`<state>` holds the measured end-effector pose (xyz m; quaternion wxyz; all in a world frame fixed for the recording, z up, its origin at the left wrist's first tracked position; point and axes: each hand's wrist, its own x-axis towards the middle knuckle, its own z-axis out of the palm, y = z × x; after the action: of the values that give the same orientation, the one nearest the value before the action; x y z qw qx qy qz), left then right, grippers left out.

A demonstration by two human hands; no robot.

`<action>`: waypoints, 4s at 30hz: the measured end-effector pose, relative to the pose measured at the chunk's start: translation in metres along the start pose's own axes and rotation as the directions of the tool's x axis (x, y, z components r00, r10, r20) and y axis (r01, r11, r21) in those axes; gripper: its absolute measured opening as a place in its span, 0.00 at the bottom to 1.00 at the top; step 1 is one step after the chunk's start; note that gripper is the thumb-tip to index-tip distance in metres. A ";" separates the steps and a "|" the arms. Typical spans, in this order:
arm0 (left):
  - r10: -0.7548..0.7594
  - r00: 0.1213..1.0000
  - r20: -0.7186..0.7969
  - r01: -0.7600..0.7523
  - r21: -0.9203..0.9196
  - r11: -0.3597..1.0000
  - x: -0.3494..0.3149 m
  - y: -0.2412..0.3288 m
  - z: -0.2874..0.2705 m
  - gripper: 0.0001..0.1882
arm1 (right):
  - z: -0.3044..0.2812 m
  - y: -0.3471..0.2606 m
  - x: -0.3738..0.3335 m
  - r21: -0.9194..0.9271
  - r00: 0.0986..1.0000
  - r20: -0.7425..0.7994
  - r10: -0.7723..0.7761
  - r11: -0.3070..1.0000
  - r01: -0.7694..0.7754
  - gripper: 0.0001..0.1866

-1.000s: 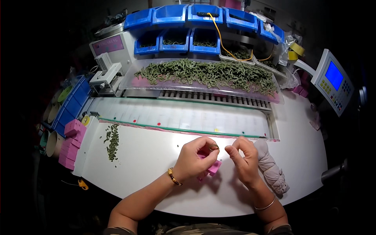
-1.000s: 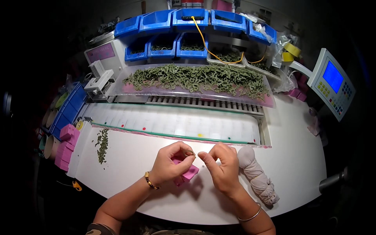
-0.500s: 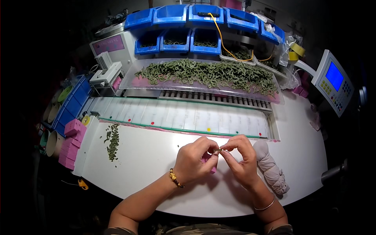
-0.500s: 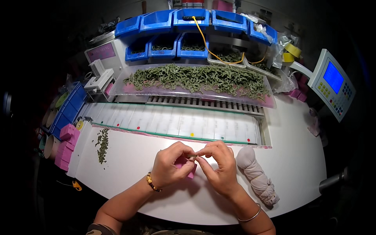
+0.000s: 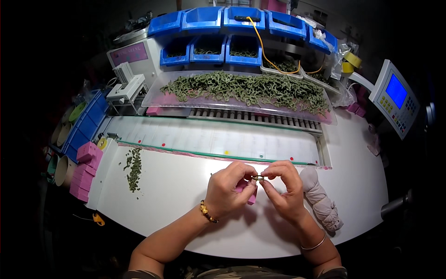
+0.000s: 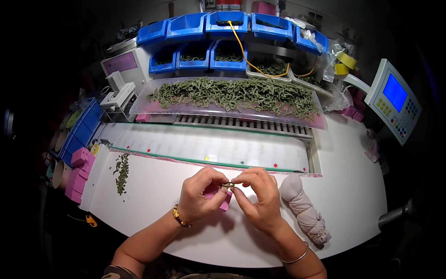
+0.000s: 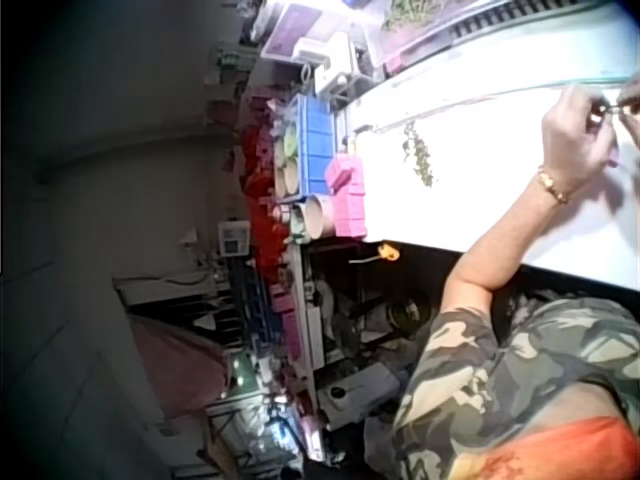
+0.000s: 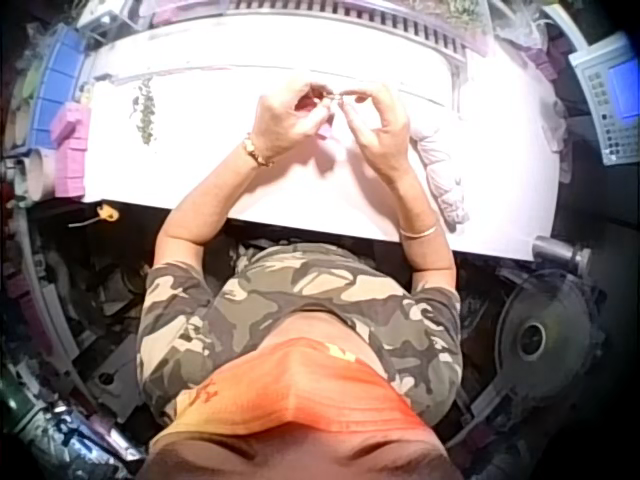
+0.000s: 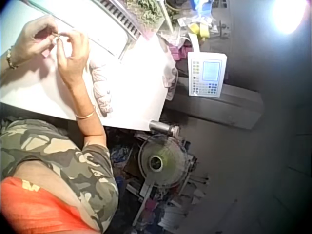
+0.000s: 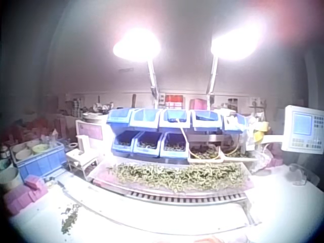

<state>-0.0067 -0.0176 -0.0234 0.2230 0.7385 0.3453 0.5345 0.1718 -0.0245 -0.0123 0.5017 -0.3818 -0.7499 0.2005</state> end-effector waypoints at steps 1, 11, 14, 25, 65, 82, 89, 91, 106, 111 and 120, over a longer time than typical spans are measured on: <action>0.001 1.000 -0.002 -0.001 0.006 1.000 0.000 0.000 0.000 0.08 | 0.000 0.000 0.000 0.004 1.000 0.007 -0.001 1.000 0.001 0.10; -0.470 0.847 0.250 0.531 -0.335 0.779 0.000 -0.002 -0.002 0.06 | -0.005 0.013 -0.005 0.511 0.900 0.147 0.410 0.748 -0.424 0.05; -0.504 0.763 0.404 0.646 -0.464 0.606 0.001 -0.007 -0.005 0.11 | -0.007 0.017 -0.005 0.666 0.771 0.340 0.538 0.441 -0.601 0.05; -0.512 0.571 0.641 0.805 -0.559 0.199 0.003 -0.005 -0.010 0.10 | -0.011 0.012 -0.003 0.684 0.643 0.495 0.584 0.194 -0.703 0.07; -0.705 0.676 -0.216 0.681 -0.183 0.709 -0.044 0.021 -0.159 0.06 | 0.002 0.024 -0.012 0.710 0.719 0.278 0.637 0.367 -0.601 0.13; -0.322 0.471 -0.821 0.398 -0.129 0.908 -0.061 0.059 -0.317 0.06 | 0.000 -0.004 -0.006 0.592 0.824 0.155 0.545 0.617 -0.519 0.08; -0.792 0.588 0.165 0.281 -0.960 0.009 -0.031 -0.005 -0.128 0.16 | 0.000 -0.052 -0.016 0.253 0.973 0.168 0.158 0.947 -0.197 0.09; -0.761 0.584 0.283 0.321 -0.941 -0.104 -0.025 -0.008 -0.079 0.18 | -0.001 -0.065 -0.011 0.141 0.978 0.207 -0.011 0.990 -0.018 0.15; -0.470 0.614 0.633 0.578 -0.767 -0.277 -0.006 0.026 0.010 0.29 | -0.022 -0.016 0.003 0.050 0.956 0.254 0.148 0.985 -0.166 0.19; -0.525 0.567 0.635 0.621 -0.748 -0.234 -0.002 0.025 0.004 0.29 | -0.021 -0.026 0.009 0.025 0.954 0.293 0.060 0.997 -0.070 0.20; -0.610 0.550 0.570 0.537 -0.801 -0.264 0.008 0.015 0.003 0.25 | -0.003 -0.042 -0.035 -0.389 0.833 0.367 -0.414 0.745 0.542 0.21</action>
<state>0.0018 -0.0216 -0.0087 0.8499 0.1262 0.2238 0.4600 0.1659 -0.0776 -0.0035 0.3247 -0.2572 -0.9067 -0.0794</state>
